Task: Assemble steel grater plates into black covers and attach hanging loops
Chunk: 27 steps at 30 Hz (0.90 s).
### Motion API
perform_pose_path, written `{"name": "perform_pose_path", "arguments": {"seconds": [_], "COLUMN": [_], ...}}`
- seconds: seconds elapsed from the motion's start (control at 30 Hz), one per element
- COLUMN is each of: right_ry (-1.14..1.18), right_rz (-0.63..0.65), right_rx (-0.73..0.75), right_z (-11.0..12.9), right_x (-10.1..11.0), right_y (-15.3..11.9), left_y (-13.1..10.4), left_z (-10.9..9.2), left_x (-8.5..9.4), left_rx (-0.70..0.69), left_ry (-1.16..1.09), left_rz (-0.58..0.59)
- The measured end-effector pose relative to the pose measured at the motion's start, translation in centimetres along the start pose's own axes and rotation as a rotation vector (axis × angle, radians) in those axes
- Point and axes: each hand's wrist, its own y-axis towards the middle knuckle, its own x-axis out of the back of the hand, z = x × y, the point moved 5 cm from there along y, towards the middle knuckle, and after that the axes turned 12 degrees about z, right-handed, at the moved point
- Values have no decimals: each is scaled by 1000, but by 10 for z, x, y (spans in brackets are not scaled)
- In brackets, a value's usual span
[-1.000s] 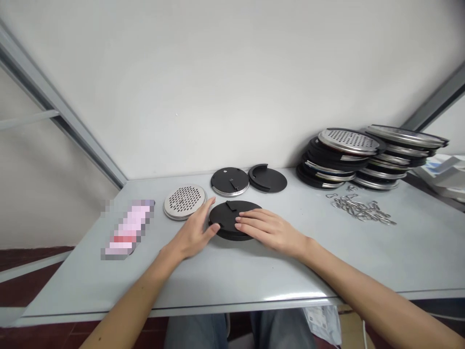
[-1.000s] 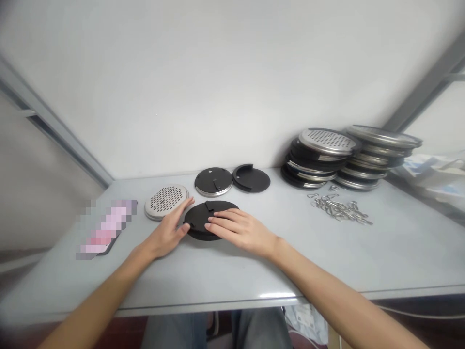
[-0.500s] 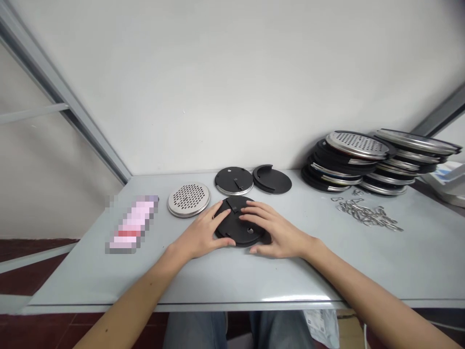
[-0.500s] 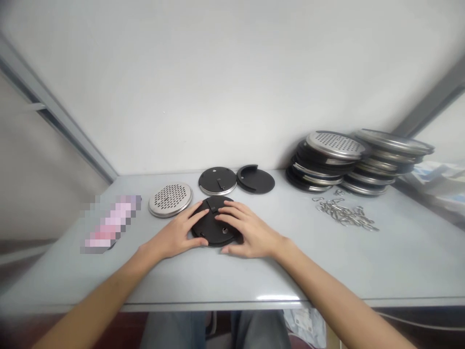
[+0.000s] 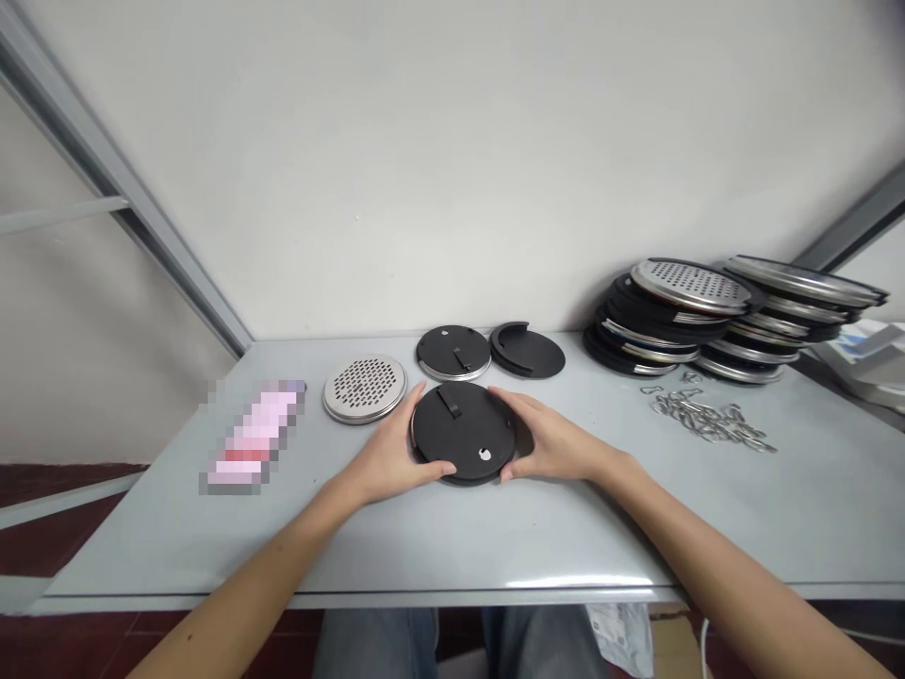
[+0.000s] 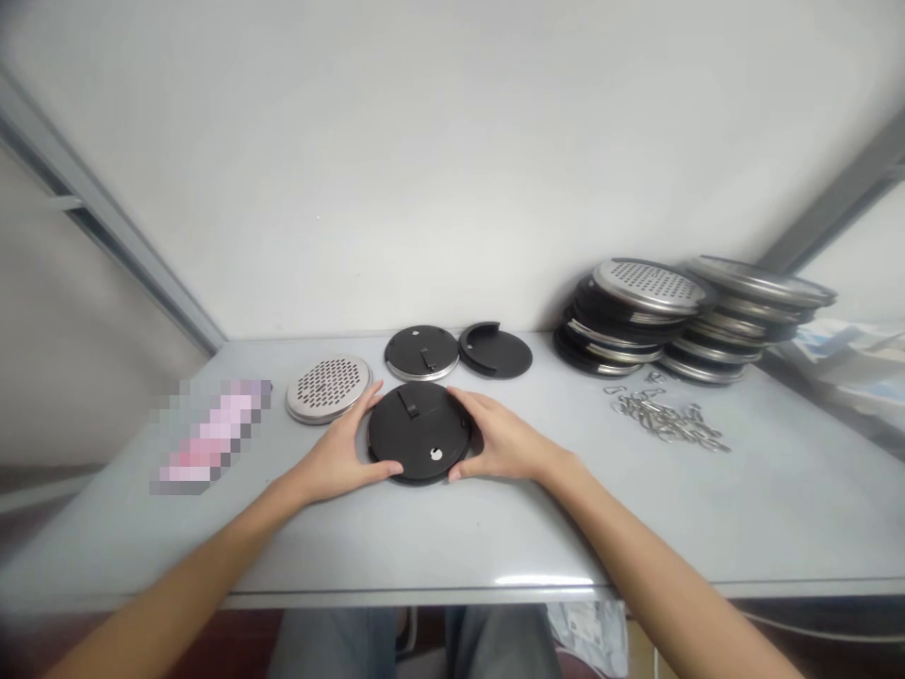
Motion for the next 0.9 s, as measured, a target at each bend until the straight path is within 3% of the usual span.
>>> {"name": "perform_pose_path", "arguments": {"seconds": [0.13,0.43,0.9], "right_ry": [-24,-90,-122], "right_rz": [-32,-66,-110], "right_rx": [-22,-11,3], "right_z": [-6,-9,-3], "right_x": [-2,-1,4], "right_y": [0,-1,2], "left_y": [0,-1,1], "left_z": [8,2,-1], "left_x": [1,2,5], "left_rx": [42,-10,-70], "left_ry": [-85,12,92], "left_rz": [-57,-129,-145]}}
